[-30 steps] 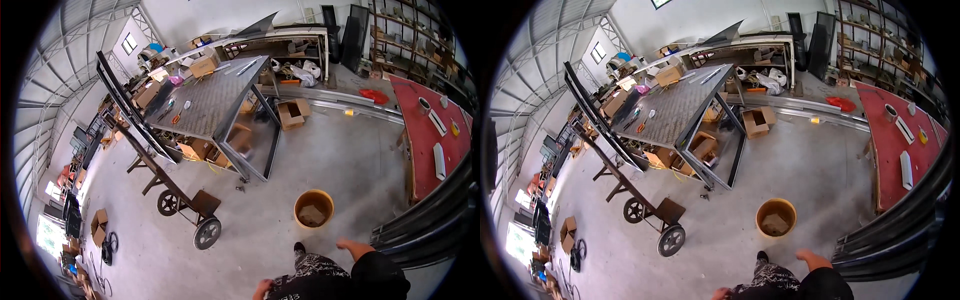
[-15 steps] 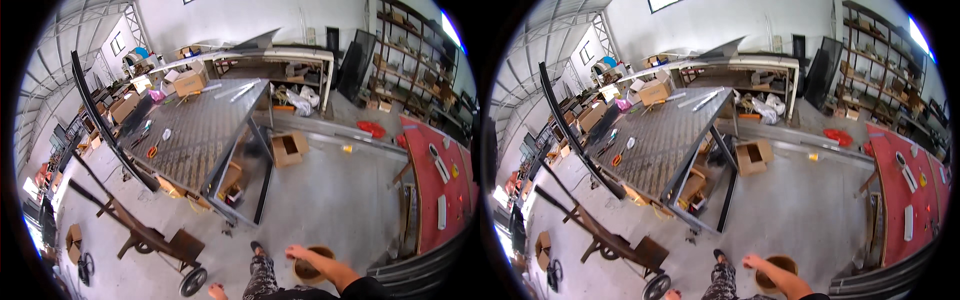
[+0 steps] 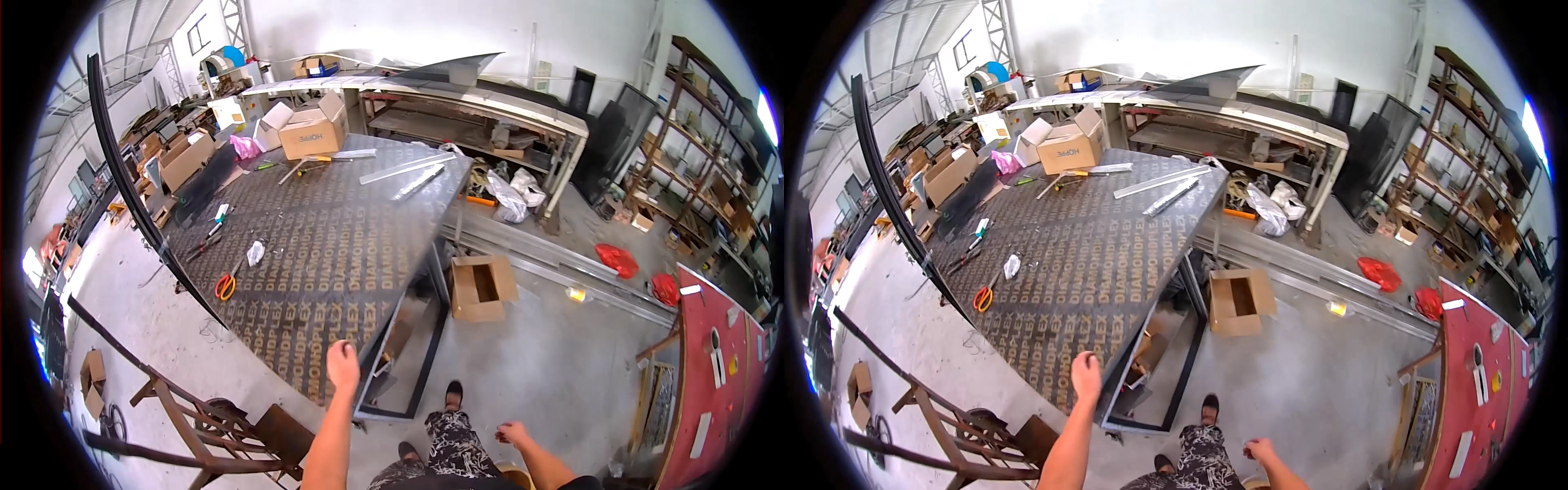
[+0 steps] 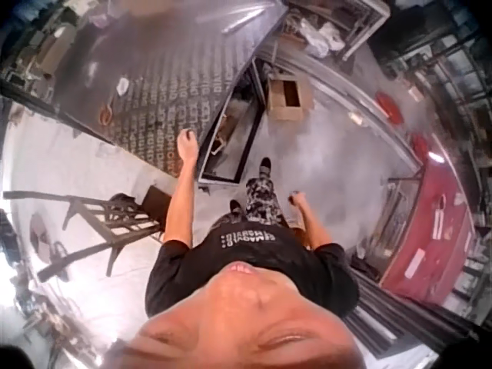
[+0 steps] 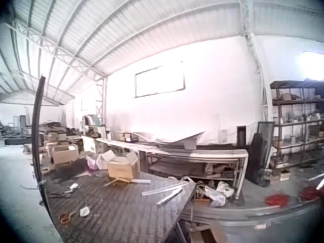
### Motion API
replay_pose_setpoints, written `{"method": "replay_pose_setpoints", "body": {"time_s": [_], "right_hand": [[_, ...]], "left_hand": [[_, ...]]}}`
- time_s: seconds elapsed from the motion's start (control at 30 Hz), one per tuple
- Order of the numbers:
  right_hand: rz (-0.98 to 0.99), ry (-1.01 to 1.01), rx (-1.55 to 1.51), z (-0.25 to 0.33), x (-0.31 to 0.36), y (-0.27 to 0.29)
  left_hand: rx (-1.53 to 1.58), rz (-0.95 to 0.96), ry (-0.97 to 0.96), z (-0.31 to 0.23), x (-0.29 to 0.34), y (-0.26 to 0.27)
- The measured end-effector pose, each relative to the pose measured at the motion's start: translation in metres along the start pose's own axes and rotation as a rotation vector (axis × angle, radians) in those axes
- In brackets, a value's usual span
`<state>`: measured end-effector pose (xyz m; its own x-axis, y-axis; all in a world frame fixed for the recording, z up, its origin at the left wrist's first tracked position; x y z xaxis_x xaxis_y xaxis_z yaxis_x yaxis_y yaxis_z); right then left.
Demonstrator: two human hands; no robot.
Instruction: The person installs a rubber sealing strip into a metal window frame by hand, trims it using pliers, and then stands up and walks across the workshop.
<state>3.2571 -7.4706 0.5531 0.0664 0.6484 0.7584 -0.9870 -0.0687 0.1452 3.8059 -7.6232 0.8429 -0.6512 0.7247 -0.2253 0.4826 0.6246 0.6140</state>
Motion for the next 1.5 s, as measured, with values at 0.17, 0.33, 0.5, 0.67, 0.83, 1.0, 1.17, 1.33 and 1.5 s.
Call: {"method": "replay_pose_setpoints", "body": {"time_s": [0.17, 0.33, 0.5, 0.67, 0.83, 1.0, 1.17, 1.33, 1.5], "right_hand": [[0.097, 0.299, -0.005, 0.192, -0.086, -0.061], [0.248, 0.955, 0.152, 0.532, -0.115, -0.168], [0.410, 1.388, 0.390, 0.769, -0.157, -0.304], [0.367, 1.503, 0.531, 0.901, -0.282, -0.426], [0.071, 1.647, 1.048, 1.000, -0.383, -0.555], [-0.144, 1.489, 1.207, 1.060, -0.452, -0.619], [-0.365, 1.514, 1.300, 1.062, -0.447, -0.653], [-0.411, 1.497, 1.318, 1.071, -0.418, -0.659], [-0.280, 1.562, 1.351, 1.052, -0.401, -0.659]], "left_hand": [[-0.111, 0.002, 0.015, -0.028, -0.093, -0.092], [-0.402, -0.016, 0.276, -0.008, -0.204, -0.156], [-0.616, -0.230, 0.373, 0.011, -0.280, -0.195], [-0.821, -0.287, 0.415, -0.025, -0.319, -0.209], [-0.817, -0.221, 0.434, -0.014, -0.330, -0.211], [-0.770, -0.245, 0.400, -0.019, -0.332, -0.206], [-0.756, -0.200, 0.480, -0.011, -0.332, -0.201], [-0.740, -0.204, 0.495, -0.011, -0.334, -0.197], [-0.703, -0.200, 0.501, -0.015, -0.333, -0.196]]}}
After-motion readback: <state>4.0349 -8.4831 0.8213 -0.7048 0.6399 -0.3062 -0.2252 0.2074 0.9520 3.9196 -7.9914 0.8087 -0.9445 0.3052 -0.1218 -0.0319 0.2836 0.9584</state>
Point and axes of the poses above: each hand's wrist, its own x-axis away from the middle knuckle, its own y-axis out of the back of the hand, z = x × y, the point moved 9 cm from there along -x, towards the middle knuckle, and after that the axes turned 7 degrees about y, right-handed, at the moved point
